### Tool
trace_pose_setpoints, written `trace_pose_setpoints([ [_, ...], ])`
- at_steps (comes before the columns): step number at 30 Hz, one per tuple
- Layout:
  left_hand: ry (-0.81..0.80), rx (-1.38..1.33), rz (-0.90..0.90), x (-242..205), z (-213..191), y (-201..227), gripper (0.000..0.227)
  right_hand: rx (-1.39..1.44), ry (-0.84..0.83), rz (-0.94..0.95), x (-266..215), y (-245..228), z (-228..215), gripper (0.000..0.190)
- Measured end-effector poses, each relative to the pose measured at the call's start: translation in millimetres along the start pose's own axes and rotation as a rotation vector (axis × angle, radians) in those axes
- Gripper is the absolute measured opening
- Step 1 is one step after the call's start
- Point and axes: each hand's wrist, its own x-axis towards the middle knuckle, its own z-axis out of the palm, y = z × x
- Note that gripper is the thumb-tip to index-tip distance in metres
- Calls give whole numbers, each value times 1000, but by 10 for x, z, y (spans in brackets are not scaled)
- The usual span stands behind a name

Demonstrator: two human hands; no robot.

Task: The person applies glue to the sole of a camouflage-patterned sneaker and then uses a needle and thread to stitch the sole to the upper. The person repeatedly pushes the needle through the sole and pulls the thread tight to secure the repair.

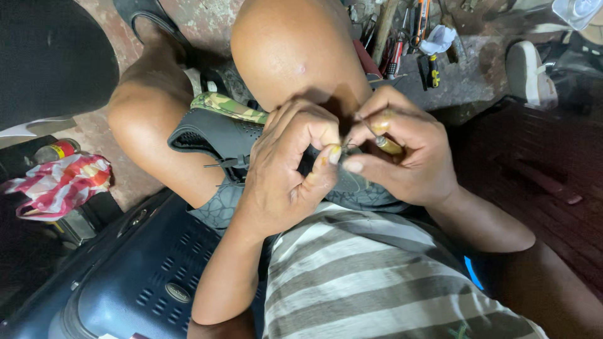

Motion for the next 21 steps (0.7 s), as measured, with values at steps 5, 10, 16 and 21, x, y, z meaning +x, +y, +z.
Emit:
trace_pose_setpoints([
  [5,8,58,-6,36,14,40,13,167,-8,53,-35,110,-44,11],
  [10,13,64,-7,20,24,48,13,448,2,6,-52,250,22,13],
  [16,41,52,7,33,41,37,13,507,21,113,-16,157,23,10],
  [21,44,81,3,16,41,38,13,195,-64,40,54,41,-43,25],
])
